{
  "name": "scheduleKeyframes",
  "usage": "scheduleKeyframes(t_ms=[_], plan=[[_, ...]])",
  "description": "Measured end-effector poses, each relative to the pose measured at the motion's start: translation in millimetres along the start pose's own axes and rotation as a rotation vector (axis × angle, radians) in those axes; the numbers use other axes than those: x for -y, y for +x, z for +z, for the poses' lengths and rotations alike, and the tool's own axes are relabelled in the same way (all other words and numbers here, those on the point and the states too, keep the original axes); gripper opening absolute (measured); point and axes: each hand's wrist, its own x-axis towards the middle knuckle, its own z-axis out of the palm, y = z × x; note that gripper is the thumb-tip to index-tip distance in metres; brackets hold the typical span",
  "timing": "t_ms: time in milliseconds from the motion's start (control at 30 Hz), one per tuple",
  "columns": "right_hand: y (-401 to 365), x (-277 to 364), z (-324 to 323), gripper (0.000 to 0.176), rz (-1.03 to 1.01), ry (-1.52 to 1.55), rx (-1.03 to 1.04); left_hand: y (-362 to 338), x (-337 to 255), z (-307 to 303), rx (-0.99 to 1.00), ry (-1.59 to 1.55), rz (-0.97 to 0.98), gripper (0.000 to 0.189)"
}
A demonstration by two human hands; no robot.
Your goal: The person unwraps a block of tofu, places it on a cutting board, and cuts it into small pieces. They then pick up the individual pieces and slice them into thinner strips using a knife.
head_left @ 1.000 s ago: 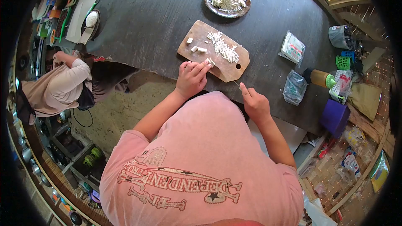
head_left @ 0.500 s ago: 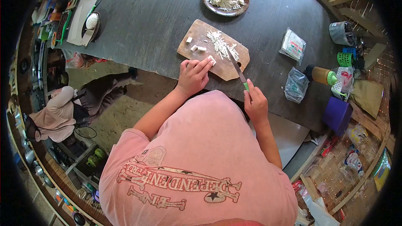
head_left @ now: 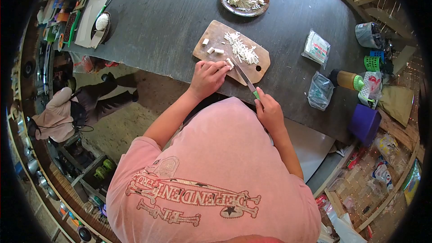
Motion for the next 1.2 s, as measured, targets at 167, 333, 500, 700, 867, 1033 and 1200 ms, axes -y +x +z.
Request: scheduleKeyframes(t_ms=[167, 333, 500, 700, 867, 1033, 1200], plan=[[8.2, 4.3, -8.9, 0.044, 0.014, 0.068, 0.027, 3.2, -8.2, -5.3, 0.032, -0.035, -0.059, 0.036], [14.5, 8.6, -13.5, 0.043, 0.02, 0.107, 0.066, 5.6, -10.4, -4.2, 0.005, -0.03, -0.067, 0.034], [19.7, 7.8, -10.5, 0.042, -0.031, 0.16, 0.057, -1.1, -7.8, -5.1, -0.024, -0.031, -0.097, 0.033], [21.0, 6.0, -14.9, 0.042, -0.07, 0.055, 0.107, -3.8, -4.5, -7.3, -0.056, 0.036, -0.063, 0.03], [21.7, 8.3, -24.5, 0.041, -0.023, -0.012, 0.118, 2.0, -2.7, -5.2, -0.055, 0.06, -0.019, 0.028], [22.5, 9.7, -34.0, 0.042, 0.013, -0.026, 0.095, 10.1, -2.8, -4.6, -0.03, 0.092, -0.005, 0.024], [17.6, 7.9, -23.9, 0.044, -0.025, 0.01, 0.058, 9.6, 7.4, -5.0, -0.024, 0.081, 0.058, 0.022]])
